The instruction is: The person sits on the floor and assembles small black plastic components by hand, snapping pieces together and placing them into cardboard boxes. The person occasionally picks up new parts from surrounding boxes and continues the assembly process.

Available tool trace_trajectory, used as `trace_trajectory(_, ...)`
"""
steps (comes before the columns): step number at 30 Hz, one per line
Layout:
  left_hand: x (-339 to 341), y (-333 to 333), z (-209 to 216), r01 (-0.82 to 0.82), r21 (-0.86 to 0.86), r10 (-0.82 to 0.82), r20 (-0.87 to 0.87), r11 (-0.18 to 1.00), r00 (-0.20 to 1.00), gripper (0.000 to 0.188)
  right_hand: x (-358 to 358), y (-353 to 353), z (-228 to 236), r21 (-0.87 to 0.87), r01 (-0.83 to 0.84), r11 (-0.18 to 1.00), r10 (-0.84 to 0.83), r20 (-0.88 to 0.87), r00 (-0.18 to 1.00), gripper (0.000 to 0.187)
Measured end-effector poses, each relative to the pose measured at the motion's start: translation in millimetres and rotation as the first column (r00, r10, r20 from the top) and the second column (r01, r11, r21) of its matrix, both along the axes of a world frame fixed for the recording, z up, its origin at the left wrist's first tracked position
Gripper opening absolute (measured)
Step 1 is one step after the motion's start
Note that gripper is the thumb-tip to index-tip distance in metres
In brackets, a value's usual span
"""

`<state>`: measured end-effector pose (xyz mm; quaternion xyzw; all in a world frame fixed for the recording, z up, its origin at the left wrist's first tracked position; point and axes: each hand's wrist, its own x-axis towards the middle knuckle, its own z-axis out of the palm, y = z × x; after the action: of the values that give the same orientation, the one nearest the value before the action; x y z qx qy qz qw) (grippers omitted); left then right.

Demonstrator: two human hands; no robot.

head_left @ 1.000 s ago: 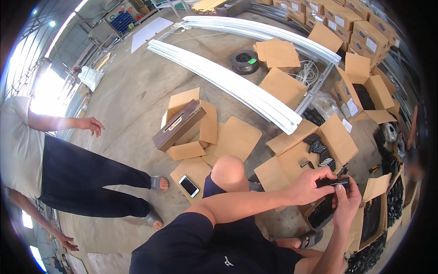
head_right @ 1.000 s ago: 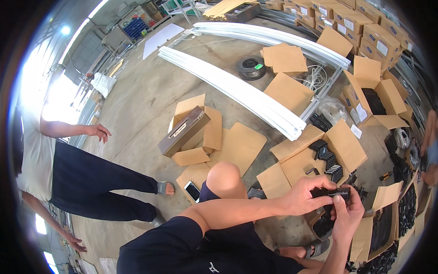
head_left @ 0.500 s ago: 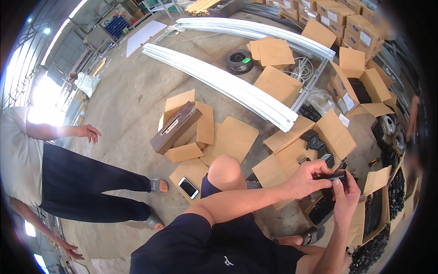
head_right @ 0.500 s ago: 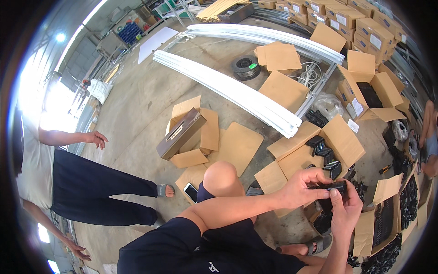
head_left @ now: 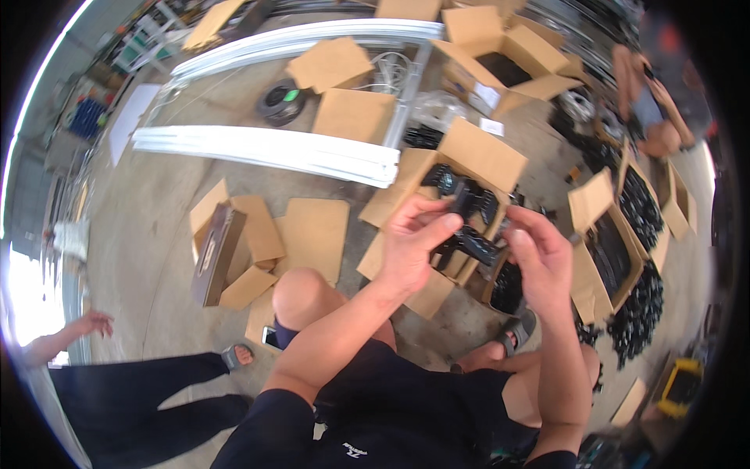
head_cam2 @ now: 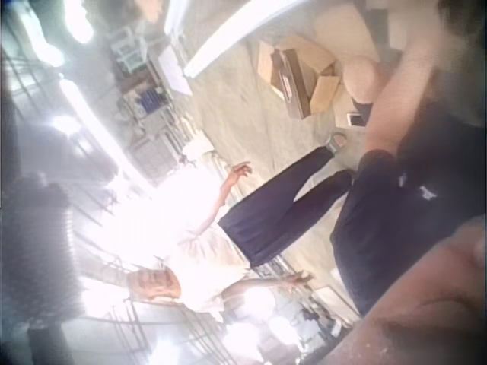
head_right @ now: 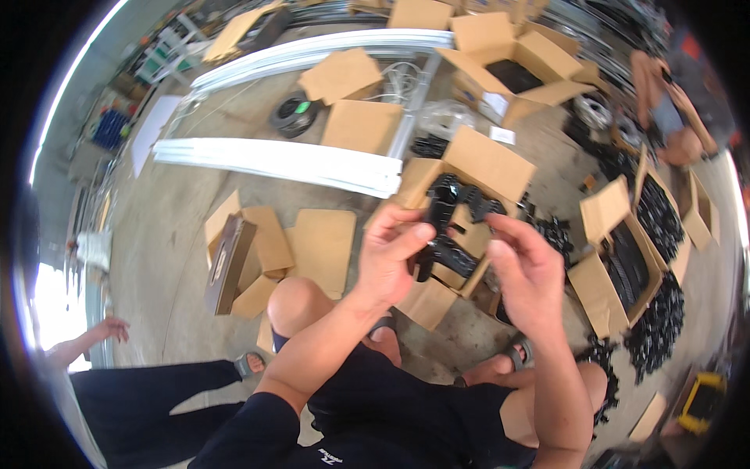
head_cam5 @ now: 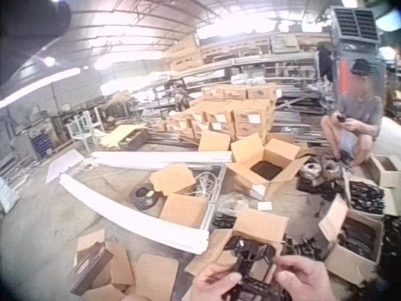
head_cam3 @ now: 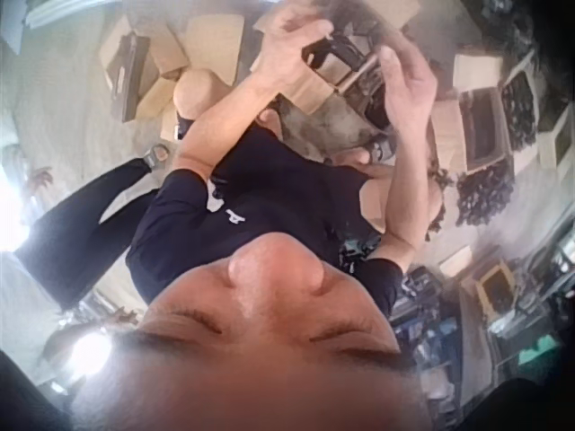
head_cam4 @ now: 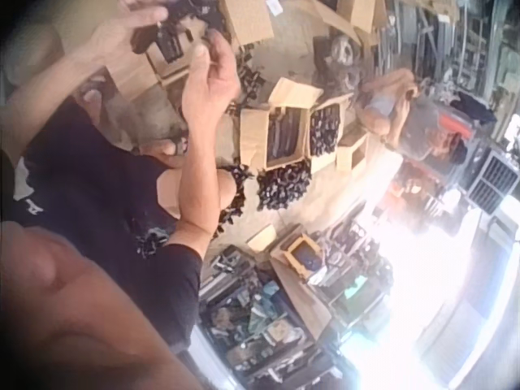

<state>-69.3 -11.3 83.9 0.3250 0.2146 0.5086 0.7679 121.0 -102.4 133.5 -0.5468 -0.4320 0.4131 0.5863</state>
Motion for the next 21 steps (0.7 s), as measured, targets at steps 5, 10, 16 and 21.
trace_trajectory(5,7,-11,4,0.083,0.1,-0.083,-0.001,0.992,0.997,0.022,-8,3,1,0.084,0.011,0.996,-0.017,0.062,0.998,0.035)
trace_trajectory(10,12,-22,5,0.081,0.263,-0.042,-0.151,0.961,0.988,0.025,-8,3,1,0.086,0.037,0.996,-0.046,0.109,0.993,0.035)
trace_trajectory(16,5,-22,1,0.082,0.271,0.008,-0.319,0.959,0.948,0.024,-12,7,-7,0.115,0.044,0.992,-0.06,0.139,0.989,0.035)
trace_trajectory(21,19,-16,0,0.109,0.098,-0.097,-0.123,0.989,0.988,0.023,1,4,-15,0.096,0.004,0.995,-0.019,0.15,0.988,0.034)
